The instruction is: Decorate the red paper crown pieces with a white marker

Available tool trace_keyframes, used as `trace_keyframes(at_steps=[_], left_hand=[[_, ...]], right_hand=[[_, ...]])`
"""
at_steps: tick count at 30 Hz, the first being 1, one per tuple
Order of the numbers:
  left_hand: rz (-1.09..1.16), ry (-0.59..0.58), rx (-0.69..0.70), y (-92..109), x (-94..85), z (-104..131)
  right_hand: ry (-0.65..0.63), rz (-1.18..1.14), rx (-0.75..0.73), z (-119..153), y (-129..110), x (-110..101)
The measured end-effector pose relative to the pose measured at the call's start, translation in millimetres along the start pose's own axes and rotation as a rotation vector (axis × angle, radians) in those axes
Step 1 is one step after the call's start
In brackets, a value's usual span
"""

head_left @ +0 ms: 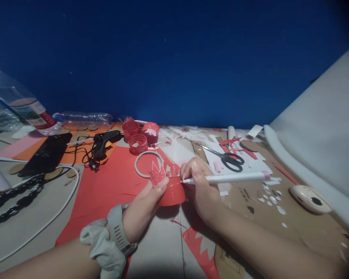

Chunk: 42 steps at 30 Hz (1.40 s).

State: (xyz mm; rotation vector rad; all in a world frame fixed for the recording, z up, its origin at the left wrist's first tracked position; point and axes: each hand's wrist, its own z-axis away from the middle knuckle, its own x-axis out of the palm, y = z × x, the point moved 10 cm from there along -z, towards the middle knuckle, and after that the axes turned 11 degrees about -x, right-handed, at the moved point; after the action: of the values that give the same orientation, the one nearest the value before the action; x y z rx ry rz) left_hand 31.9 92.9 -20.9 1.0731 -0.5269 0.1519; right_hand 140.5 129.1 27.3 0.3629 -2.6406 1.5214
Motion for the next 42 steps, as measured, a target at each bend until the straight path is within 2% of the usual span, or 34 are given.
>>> trace_keyframes(at_steps=[5,12,20,26,32,38,42], left_hand=[[0.022,0.008,0.005,1,-1.7,1],[0.082,0.017,-0.016,3,2.3,-1],[0.158,0.029,-0.068,-4,-2.2,-2],[0.194,0.022,-0.059,-1,-0.6,0],[0.098,0.005,0.03,3,-2.7,5],[0.215,0.066,-0.036,-6,-10.2,1],[0.201,0.075,-0.063,-6,-9.1,1]], right_hand=[[-0.026,-0.011,0.039,1,2,3],[0.039,-0.154,0.106,4,6,2],[0.038,-0.233,0.159,7,11,4],[-0.037,-0.253,0.087,9,3,10],[-0.085,-0.186,-0.126,17,-25,16],[-0.025,-0.18,-0.097,13,-19,10],[-0.042,-0.105,-0.096,15,-18,12]])
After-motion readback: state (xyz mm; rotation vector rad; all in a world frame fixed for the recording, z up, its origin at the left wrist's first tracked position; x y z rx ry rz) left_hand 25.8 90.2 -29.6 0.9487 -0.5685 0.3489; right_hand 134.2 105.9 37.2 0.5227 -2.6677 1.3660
